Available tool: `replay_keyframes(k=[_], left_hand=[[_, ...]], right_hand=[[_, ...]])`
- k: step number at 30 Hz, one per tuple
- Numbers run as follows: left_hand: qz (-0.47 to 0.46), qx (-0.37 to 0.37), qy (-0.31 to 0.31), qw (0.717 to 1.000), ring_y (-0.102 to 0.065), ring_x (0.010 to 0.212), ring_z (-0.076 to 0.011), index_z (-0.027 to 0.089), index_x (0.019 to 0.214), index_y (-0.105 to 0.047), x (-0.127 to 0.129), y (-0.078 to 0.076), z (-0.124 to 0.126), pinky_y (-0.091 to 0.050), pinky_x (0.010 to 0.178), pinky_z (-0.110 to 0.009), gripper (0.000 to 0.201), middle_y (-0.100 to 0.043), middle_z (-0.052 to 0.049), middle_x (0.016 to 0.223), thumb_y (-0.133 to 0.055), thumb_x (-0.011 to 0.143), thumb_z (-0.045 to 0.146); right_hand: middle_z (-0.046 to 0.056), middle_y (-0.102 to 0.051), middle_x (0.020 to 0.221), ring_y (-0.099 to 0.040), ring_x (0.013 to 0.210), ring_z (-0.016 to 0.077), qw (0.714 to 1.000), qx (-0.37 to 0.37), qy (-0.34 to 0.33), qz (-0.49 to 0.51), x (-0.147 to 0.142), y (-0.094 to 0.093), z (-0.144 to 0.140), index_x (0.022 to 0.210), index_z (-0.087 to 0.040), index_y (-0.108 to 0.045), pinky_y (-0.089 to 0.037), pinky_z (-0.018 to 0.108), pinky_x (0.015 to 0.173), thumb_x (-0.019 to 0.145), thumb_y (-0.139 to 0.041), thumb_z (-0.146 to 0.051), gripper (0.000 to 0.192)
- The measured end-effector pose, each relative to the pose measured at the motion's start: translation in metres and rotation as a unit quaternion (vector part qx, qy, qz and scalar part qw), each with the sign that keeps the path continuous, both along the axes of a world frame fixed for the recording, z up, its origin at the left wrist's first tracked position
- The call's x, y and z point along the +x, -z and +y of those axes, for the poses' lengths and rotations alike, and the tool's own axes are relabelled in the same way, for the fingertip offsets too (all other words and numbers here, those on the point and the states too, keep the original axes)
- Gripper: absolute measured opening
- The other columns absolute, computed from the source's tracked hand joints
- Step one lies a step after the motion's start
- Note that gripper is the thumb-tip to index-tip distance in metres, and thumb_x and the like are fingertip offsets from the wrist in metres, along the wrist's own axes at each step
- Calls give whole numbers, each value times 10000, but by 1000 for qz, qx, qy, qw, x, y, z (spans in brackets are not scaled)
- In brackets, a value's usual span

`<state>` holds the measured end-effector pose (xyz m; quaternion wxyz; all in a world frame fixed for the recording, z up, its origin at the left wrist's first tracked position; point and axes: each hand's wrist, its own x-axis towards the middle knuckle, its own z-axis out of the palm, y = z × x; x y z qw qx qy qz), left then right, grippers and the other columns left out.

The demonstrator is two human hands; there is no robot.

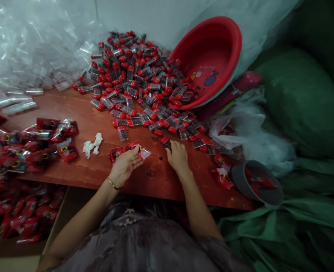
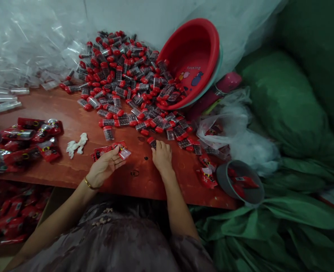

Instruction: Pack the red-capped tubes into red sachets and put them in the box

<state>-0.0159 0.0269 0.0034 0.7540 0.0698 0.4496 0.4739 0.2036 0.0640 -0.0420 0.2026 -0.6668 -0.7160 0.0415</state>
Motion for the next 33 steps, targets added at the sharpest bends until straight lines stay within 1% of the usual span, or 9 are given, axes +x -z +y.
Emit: replay_keyframes(k=[2, 4, 6, 9, 11, 15, 21, 27, 33], left_hand=[[-13, -11, 2, 1000, -659, 720, -164, 165, 774, -661, 0, -1, -3, -503, 763, -310, 363, -699, -34, 711, -847, 526, 355], [-10, -13, -2, 1000, -655, 700, -158, 164, 765, -659, 1, -2, -6, -506, 751, -307, 379, -697, -29, 700, -858, 502, 351], [-2, -2, -6, 1000, -645, 661, -144, 161, 721, -644, 2, -4, -10, -508, 723, -292, 389, -692, -19, 687, -874, 464, 343], [4, 21, 1, 1000, -637, 630, -127, 154, 691, -629, 4, -7, -16, -507, 679, -266, 403, -696, -16, 703, -885, 435, 330], [7, 29, 14, 999, -643, 637, -130, 151, 721, -641, 5, -9, -19, -509, 665, -262, 404, -702, -24, 729, -881, 449, 327], [33, 46, 35, 998, -647, 624, -134, 139, 740, -648, 3, -13, -24, -516, 637, -259, 420, -700, -28, 724, -876, 455, 346], [89, 76, 35, 993, -644, 586, -118, 134, 733, -637, -2, -14, -27, -513, 629, -240, 447, -700, -18, 706, -871, 443, 380], [102, 103, 30, 989, -638, 585, -112, 127, 734, -641, 0, -12, -25, -518, 608, -231, 441, -694, -12, 697, -860, 461, 396], [97, 113, 61, 987, -636, 612, -116, 121, 740, -664, -1, -12, -22, -519, 630, -238, 390, -698, -26, 718, -844, 512, 381]], right_hand=[[182, -661, 1040, -599, 929, 280, 997, 2, -27, 73, -3, -3, -16, 1093, -116, -592, -461, 434, 834, 868, -419, -290, 332], [129, -686, 905, -635, 749, 228, 981, -16, -30, 193, -11, -13, -41, 1078, -142, -585, -507, 380, 719, 902, -365, -329, 339], [52, -670, 726, -586, 517, 163, 945, -65, -26, 321, -20, -26, -67, 1059, -170, -579, -505, 313, 556, 926, -336, -382, 349], [-12, -626, 602, -503, 381, 114, 892, -125, -55, 431, -32, -43, -94, 1015, -196, -594, -453, 253, 425, 911, -382, -437, 338], [-21, -609, 575, -491, 372, 103, 883, -137, -76, 443, -35, -50, -101, 971, -197, -620, -438, 236, 404, 892, -419, -437, 323], [-17, -590, 563, -486, 385, 96, 887, -138, -91, 431, -37, -55, -100, 913, -189, -644, -409, 212, 379, 872, -446, -415, 304], [-19, -582, 548, -474, 366, 90, 870, -152, -57, 465, -41, -52, -99, 948, -162, -629, -416, 210, 383, 872, -419, -450, 365], [4, -607, 602, -549, 480, 119, 910, -103, -89, 391, -43, -49, -100, 918, -177, -644, -409, 209, 427, 897, -404, -377, 313], [7, -612, 606, -573, 534, 130, 921, -84, -108, 366, -41, -50, -98, 907, -179, -646, -415, 216, 471, 912, -384, -338, 306]])
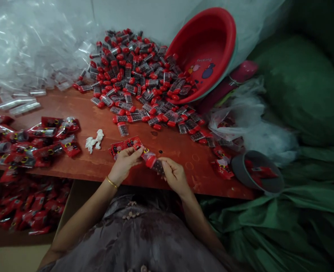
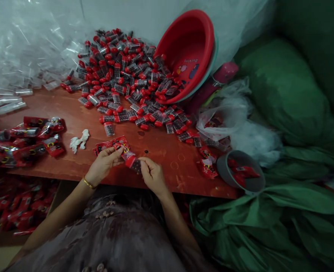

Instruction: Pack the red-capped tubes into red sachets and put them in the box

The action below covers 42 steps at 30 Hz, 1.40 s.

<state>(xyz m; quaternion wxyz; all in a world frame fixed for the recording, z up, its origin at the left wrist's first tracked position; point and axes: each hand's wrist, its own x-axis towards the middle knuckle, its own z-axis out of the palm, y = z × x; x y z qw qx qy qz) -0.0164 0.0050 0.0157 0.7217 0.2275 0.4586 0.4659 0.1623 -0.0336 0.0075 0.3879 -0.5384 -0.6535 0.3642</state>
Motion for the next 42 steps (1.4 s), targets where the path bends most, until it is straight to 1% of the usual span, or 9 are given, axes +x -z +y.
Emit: replay_keyframes(k=[6, 16, 21, 26, 30, 32, 35, 38, 42], left_hand=[[79, 91, 18, 993, -591, 651, -102, 113, 758, -701, -2, -1, 2, -478, 663, -215, 376, -693, -20, 730, -811, 556, 411], [102, 128, 26, 986, -554, 621, -105, 136, 740, -658, 10, 5, -4, -461, 624, -231, 345, -642, 5, 679, -777, 601, 429], [66, 92, 18, 993, -561, 597, -99, 146, 713, -626, 21, 9, -10, -475, 625, -237, 381, -646, 16, 667, -839, 500, 380], [26, 42, 2, 999, -555, 585, -91, 142, 671, -644, 28, 14, -14, -475, 615, -226, 406, -656, 11, 654, -850, 454, 416], [2, -12, -8, 1000, -538, 525, -79, 130, 628, -631, 28, 17, -13, -461, 578, -219, 397, -621, 19, 577, -854, 445, 402], [-13, -15, -24, 1000, -538, 523, -76, 129, 630, -629, 29, 18, -12, -448, 563, -211, 377, -622, 19, 583, -853, 455, 378], [-24, 9, -40, 999, -512, 503, -70, 135, 627, -629, 33, 19, -15, -419, 516, -201, 357, -610, 28, 573, -835, 490, 393], [-40, 16, -17, 999, -498, 487, -75, 137, 613, -634, 36, 17, -17, -414, 491, -206, 366, -603, 23, 557, -817, 512, 437], [-62, 30, -39, 997, -527, 518, -82, 138, 643, -652, 37, 13, -14, -443, 535, -210, 362, -627, 12, 581, -807, 532, 446]], right_hand=[[11, -632, 645, -608, 592, 139, 1000, 18, -4, -17, 2, 0, -1, 904, -189, -650, -431, 219, 498, 909, -396, -312, 282], [15, -624, 644, -597, 576, 134, 1000, -23, 3, 16, -2, 8, -2, 917, -181, -634, -430, 203, 450, 916, -392, -352, 296], [12, -605, 652, -553, 493, 120, 995, -56, 42, 66, -7, 16, -6, 974, -176, -611, -441, 208, 409, 926, -366, -391, 329], [13, -613, 659, -546, 484, 118, 993, -16, 115, 32, -17, 26, -9, 993, -184, -599, -442, 219, 445, 925, -363, -383, 315], [-29, -565, 600, -465, 381, 85, 992, -74, 80, 58, -22, 27, -2, 968, -192, -567, -410, 201, 388, 928, -335, -409, 320], [-44, -538, 579, -450, 377, 79, 992, -90, 56, 67, -25, 25, 3, 945, -199, -554, -399, 190, 377, 921, -354, -412, 293], [-43, -526, 598, -482, 430, 85, 991, -60, 81, 84, -30, 26, 6, 924, -212, -522, -396, 183, 395, 915, -387, -398, 230], [-41, -529, 668, -503, 459, 80, 984, -34, 126, 120, -36, 31, 5, 926, -224, -464, -416, 189, 427, 928, -366, -393, 195], [-10, -566, 789, -556, 551, 90, 990, 24, 106, 92, -40, 36, -1, 990, -220, -442, -466, 220, 536, 925, -396, -338, 142]])
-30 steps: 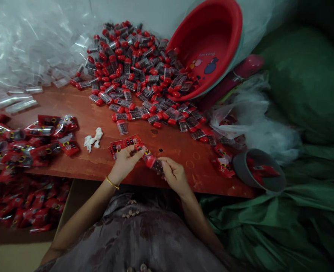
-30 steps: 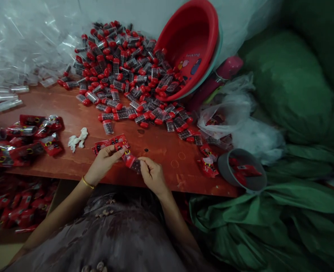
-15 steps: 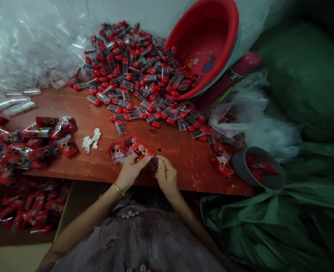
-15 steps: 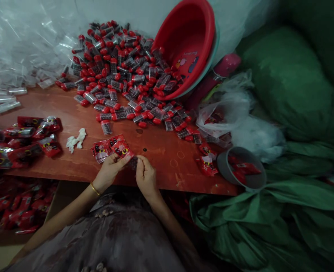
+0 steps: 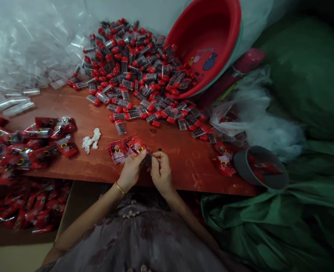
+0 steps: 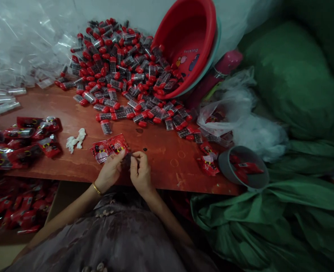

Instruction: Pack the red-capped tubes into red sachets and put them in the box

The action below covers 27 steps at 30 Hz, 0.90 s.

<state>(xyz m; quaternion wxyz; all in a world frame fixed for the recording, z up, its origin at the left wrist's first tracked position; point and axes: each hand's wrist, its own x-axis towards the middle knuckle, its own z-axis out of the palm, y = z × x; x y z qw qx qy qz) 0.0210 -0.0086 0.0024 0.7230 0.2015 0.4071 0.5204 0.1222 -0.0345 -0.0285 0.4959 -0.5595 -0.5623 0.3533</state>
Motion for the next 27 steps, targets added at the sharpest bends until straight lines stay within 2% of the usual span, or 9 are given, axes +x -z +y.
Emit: replay_keyframes(k=[3, 8, 13, 15, 18, 21, 23, 27], left_hand=[[9, 2, -10, 1000, -542, 507, -85, 142, 696, -663, 0, 3, 1, -442, 516, -203, 350, -624, 20, 571, -805, 544, 424], [78, 27, 66, 994, -456, 329, -77, 148, 675, -617, -2, 6, -4, -291, 322, -193, 340, -508, 57, 438, -724, 650, 470], [52, 54, 22, 997, -447, 382, -71, 161, 648, -581, 0, 0, -5, -354, 360, -203, 427, -531, 42, 511, -676, 658, 577], [52, 54, 28, 997, -442, 401, -68, 158, 619, -571, 2, 3, -7, -352, 379, -203, 428, -527, 38, 509, -677, 664, 571], [81, 60, 28, 995, -430, 425, -55, 148, 624, -586, 4, 10, -12, -351, 421, -190, 393, -514, 43, 492, -680, 693, 523], [81, 57, 24, 995, -416, 420, -48, 147, 600, -567, 1, 9, -13, -345, 419, -185, 382, -487, 53, 468, -705, 676, 496], [62, 40, 16, 997, -406, 394, -51, 150, 607, -563, -4, 2, -8, -348, 383, -191, 391, -486, 57, 472, -736, 627, 501], [50, 15, -5, 999, -440, 382, -75, 147, 678, -599, -11, -11, 1, -340, 294, -194, 410, -532, 44, 521, -756, 578, 512]], right_hand=[[25, -587, 871, -592, 669, 116, 999, 30, 8, -19, -3, -1, -3, 1014, -215, -444, -482, 241, 602, 913, -414, -310, 142], [-36, -515, 694, -479, 488, 87, 993, -62, 32, 95, -12, -8, -2, 909, -225, -451, -397, 196, 421, 920, -367, -371, 169], [-76, -444, 600, -422, 413, 77, 993, -54, 19, 107, -13, -14, 0, 907, -236, -417, -363, 192, 392, 914, -380, -401, 169], [-76, -443, 606, -413, 403, 74, 995, -47, 25, 89, -11, -16, 1, 913, -237, -416, -360, 196, 393, 918, -370, -394, 164], [-41, -494, 691, -463, 477, 85, 996, -42, 51, 54, -11, -15, 3, 921, -230, -435, -399, 205, 439, 914, -381, -376, 155], [-1, -544, 782, -540, 630, 111, 998, -27, 55, 31, -14, -15, 5, 909, -226, -457, -461, 220, 548, 903, -399, -368, 154], [4, -563, 799, -546, 632, 111, 998, -33, 25, 48, -15, -15, 5, 924, -228, -460, -470, 226, 553, 905, -393, -382, 168], [-40, -580, 705, -512, 463, 92, 978, -84, -106, 157, -12, -15, 3, 1038, -247, -411, -452, 235, 467, 874, -448, -458, 270]])
